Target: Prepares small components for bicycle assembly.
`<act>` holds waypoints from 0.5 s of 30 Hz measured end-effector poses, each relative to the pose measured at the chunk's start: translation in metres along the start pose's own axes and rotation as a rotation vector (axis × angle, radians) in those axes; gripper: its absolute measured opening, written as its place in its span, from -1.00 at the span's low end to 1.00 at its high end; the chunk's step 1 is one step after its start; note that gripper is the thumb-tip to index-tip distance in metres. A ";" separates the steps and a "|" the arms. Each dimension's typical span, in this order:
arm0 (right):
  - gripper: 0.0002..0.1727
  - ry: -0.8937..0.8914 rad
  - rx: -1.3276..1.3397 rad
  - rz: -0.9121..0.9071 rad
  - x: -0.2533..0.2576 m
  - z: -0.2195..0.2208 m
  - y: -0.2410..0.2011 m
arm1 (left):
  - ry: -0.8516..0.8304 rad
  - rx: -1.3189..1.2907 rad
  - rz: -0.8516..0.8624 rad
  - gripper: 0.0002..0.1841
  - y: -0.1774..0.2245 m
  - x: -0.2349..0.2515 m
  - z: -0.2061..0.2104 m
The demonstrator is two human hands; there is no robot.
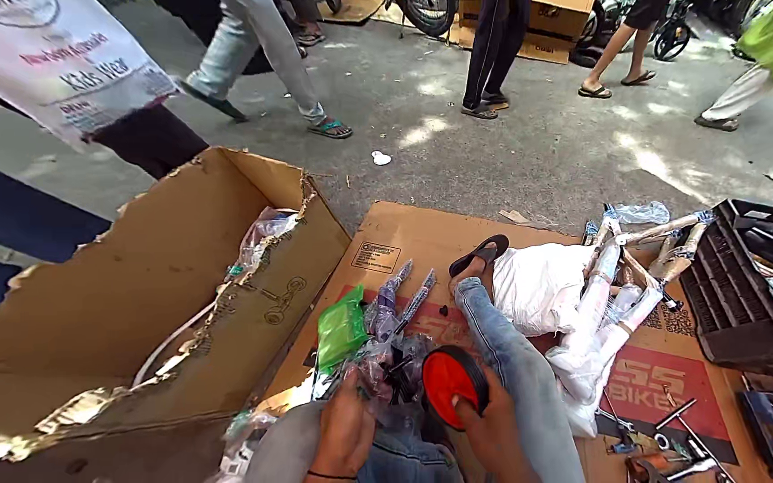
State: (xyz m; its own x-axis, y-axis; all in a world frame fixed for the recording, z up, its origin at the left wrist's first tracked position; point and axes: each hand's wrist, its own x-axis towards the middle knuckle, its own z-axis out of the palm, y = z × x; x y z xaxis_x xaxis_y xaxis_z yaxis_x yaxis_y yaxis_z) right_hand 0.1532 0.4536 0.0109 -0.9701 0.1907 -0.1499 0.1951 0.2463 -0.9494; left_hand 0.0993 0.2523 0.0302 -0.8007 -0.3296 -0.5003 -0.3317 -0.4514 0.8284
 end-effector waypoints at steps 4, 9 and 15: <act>-0.28 -0.358 -0.505 0.293 0.057 -0.029 0.008 | -0.021 0.032 0.077 -0.61 0.011 -0.006 -0.002; -0.36 -0.765 -0.950 0.247 0.105 0.025 0.049 | -0.065 -0.051 0.143 -0.61 0.018 -0.011 0.002; -0.37 -0.976 -0.928 0.228 0.114 0.073 0.122 | 0.003 -0.157 0.075 -0.60 0.022 -0.018 0.010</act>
State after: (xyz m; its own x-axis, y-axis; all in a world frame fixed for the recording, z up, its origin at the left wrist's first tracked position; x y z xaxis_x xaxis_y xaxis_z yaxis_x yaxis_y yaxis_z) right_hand 0.0562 0.4357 -0.1423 -0.5347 -0.3345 -0.7761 0.0123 0.9152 -0.4029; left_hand 0.1012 0.2558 0.0600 -0.8188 -0.3695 -0.4394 -0.1887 -0.5496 0.8138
